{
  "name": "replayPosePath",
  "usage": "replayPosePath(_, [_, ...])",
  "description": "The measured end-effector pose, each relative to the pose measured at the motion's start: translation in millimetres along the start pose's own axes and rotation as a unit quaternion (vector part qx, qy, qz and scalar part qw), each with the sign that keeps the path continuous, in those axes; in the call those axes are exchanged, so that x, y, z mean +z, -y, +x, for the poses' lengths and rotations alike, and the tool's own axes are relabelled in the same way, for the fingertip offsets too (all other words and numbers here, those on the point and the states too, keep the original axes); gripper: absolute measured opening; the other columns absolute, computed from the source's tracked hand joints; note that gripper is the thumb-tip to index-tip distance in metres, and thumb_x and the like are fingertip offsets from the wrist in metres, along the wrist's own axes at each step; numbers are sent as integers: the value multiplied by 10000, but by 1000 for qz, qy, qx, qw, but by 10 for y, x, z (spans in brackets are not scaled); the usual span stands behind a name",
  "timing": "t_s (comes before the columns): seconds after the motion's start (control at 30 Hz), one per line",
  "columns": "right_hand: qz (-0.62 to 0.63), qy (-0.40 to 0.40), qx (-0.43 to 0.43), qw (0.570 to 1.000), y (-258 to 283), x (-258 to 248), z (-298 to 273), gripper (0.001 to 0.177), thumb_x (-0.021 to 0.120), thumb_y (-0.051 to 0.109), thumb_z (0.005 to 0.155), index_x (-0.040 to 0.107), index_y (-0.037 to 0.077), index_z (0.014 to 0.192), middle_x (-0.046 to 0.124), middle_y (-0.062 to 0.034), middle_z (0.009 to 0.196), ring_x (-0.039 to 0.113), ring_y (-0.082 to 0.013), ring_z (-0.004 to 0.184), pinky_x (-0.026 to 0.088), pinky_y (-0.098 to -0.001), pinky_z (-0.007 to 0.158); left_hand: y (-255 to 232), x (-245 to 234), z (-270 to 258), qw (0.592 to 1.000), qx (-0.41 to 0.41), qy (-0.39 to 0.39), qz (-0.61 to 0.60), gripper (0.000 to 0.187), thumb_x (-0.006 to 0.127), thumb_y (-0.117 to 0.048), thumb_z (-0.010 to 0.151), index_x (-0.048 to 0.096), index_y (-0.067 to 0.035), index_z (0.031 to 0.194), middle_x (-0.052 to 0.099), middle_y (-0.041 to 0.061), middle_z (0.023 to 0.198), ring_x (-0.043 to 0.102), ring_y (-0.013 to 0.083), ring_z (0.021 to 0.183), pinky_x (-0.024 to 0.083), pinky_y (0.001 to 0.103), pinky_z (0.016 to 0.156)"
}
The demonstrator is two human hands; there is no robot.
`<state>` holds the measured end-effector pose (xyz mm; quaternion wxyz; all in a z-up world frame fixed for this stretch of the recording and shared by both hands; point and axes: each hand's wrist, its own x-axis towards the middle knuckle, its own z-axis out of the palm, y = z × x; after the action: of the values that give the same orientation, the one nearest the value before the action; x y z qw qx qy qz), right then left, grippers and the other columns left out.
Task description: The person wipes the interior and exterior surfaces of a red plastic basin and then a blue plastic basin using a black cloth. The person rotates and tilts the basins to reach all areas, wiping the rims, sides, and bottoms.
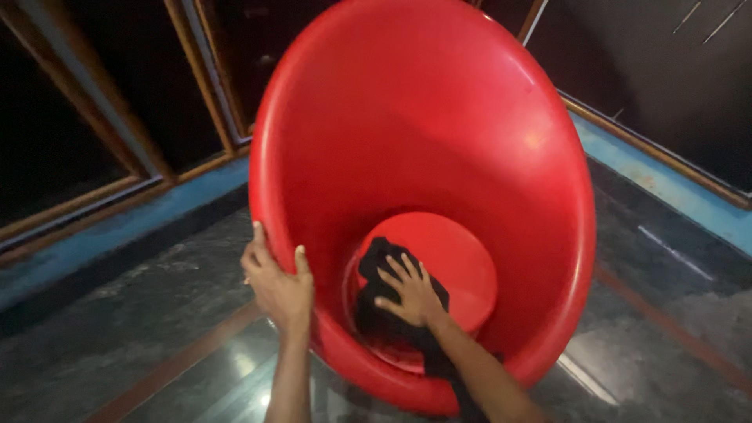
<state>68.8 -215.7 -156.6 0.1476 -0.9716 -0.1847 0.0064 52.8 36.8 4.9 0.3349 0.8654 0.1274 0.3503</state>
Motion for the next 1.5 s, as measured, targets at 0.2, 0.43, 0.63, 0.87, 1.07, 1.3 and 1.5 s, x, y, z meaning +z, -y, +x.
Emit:
replayPosePath(0.2, [-9,-113,104,988,-849,544,812,625,467,520,1004,390,280,1576,258,-65,1673,144,-375,1558,117,-667,1203,128,212,-109,1000,-14,0,-14,813,785,-282,875,401,-178,1583,497,188,1395,557,409,1240,480,517,1002])
replayPosePath(0.43, [-56,-13,-78,995,-808,544,99,623,480,550,1002,393,290,1560,217,-93,1675,110,-406,1540,102,-673,1186,101,262,-229,1000,6,-4,29,881,808,-303,868,354,-205,1616,512,190,1391,570,407,1226,461,536,1039])
replayPosePath(0.63, [-46,27,-188,981,-1699,226,-476,649,449,570,1012,389,268,1584,223,-98,1698,147,-396,1564,139,-648,1207,-9,220,-340,994,-65,79,28,983,783,-281,878,188,-308,1660,495,184,1426,602,420,1175,504,538,956])
replayPosePath(0.87, [-82,-121,176,974,-1728,464,-245,729,434,629,980,382,203,1569,178,-153,1691,87,-457,1546,85,-749,1140,-10,360,-466,997,-48,47,43,967,766,-300,919,175,-324,1684,502,188,1446,609,428,1201,517,530,960])
replayPosePath(1.07, [-4,32,-200,979,-849,364,-647,672,523,549,974,429,237,1562,208,-156,1679,86,-457,1542,83,-733,1157,-153,431,-478,985,-20,21,167,914,739,-318,961,176,-263,1679,481,256,1440,626,456,1100,532,541,924])
replayPosePath(1.3, [-73,-110,-37,991,-1915,407,654,626,522,583,1033,461,269,1570,381,-13,1681,278,-287,1550,236,-551,1290,-40,530,-442,983,-35,22,177,853,695,-341,970,194,-292,1660,442,303,1470,626,455,1141,547,533,883])
replayPosePath(1.5, [-66,-70,180,979,-993,727,1308,760,434,657,939,320,285,1591,162,-97,1698,35,-408,1546,95,-733,1160,-6,491,-488,990,-13,1,141,812,686,-333,983,230,-272,1652,447,300,1479,610,485,1166,538,539,931])
